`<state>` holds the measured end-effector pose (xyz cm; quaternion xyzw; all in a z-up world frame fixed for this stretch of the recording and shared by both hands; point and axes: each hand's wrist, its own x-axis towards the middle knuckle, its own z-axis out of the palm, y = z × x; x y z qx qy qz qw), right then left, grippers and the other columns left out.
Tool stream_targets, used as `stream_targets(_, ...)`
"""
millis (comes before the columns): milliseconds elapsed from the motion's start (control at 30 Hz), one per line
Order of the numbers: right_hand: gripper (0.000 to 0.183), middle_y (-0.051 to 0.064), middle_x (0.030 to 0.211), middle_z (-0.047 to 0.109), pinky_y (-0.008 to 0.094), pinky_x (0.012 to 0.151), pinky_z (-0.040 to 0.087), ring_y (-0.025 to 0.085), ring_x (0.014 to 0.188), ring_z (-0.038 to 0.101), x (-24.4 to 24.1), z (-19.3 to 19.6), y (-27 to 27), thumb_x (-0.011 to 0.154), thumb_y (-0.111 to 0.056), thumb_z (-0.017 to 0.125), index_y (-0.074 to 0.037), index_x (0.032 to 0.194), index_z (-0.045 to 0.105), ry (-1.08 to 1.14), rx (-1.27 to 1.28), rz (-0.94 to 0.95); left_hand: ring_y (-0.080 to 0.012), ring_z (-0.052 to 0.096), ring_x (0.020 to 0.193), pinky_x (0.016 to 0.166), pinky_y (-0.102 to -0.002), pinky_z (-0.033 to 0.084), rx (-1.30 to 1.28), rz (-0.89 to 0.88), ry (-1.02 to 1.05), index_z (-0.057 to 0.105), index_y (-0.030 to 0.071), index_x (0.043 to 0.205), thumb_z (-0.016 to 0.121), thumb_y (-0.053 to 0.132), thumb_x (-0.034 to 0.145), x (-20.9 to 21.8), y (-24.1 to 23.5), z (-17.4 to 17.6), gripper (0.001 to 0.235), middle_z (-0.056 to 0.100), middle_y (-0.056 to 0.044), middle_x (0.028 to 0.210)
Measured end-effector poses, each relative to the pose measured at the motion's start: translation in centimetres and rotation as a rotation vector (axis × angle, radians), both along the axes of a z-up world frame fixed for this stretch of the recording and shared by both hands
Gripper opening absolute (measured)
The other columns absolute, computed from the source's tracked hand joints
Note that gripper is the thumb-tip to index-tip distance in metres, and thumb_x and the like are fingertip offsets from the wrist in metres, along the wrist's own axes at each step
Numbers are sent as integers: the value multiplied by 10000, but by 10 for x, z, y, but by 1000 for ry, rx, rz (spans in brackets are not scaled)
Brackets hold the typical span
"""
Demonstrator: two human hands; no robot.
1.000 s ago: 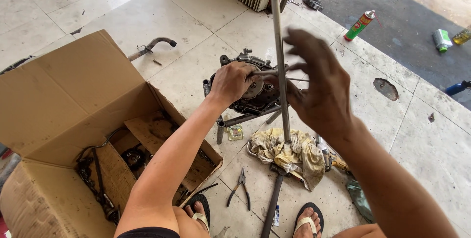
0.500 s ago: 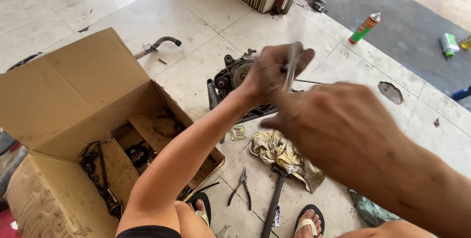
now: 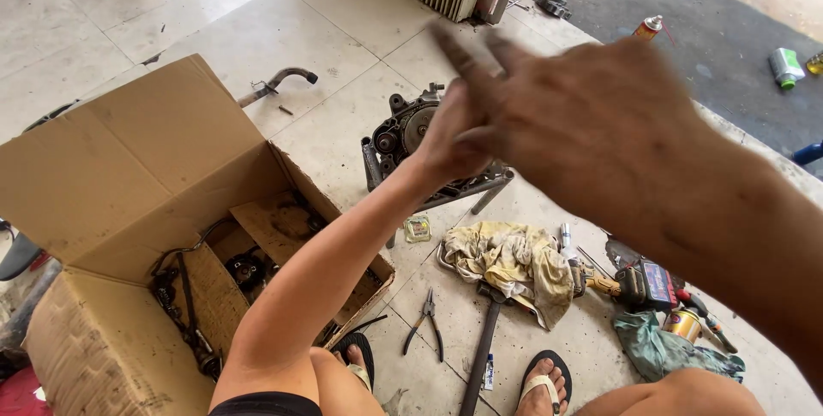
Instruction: Assembling motorcycle engine components by installing the clutch assembly and using tools.
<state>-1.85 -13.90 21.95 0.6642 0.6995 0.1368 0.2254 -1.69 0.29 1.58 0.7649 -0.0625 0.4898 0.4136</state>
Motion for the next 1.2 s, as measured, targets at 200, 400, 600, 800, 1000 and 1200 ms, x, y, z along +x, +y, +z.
stream_targets(200,817,-6,519,580,236,267,428,163,313,463,-7,-29,-10,971,-653,254,-196,1645,206,222,-120,231,-68,376,439,388,-246,294,-148,0,30,546,127,679,561,224,989,1,-10,13,325,515,22,539)
stream_targets(400,1020,-163,364,621,179,296,245,45,270,352,8,-14,-10,873,-625,412,-87,1711,189,-529,84,-32,-57,357,396,368,-255,273,-300,-91,196,471,171,602,588,156,980,-5,-1,20,396,473,51,511)
stream_targets(600,958,22,1125,631,256,267,509,157,391,619,14,-16,1,882,-585,542,-257,1667,103,26,169,212,-53,456,596,482,-233,400,-114,-184,373,596,88,912,756,152,777,-6,-1,13,218,550,36,745)
stream_targets(800,1166,-35,499,575,227,355,439,161,353,473,-11,-17,-13,805,-915,272,-141,1624,-30,7,-200,-98,-82,275,369,423,-268,226,-430,-62,40,385,213,528,449,494,1013,-16,-10,35,564,334,65,439)
stream_targets(1000,927,35,1559,409,192,236,394,63,288,521,31,-22,3,904,-825,43,-262,1641,52,-285,326,125,-153,628,467,373,-229,464,-400,-122,188,662,-8,752,654,15,735,-1,7,3,29,719,-108,696)
stream_targets(1200,1042,-13,575,472,196,275,347,115,387,399,-6,-27,0,890,-805,322,-180,1659,-2,153,82,282,-95,303,450,488,-294,299,-666,50,445,346,214,510,554,599,878,-2,-11,23,571,357,76,476)
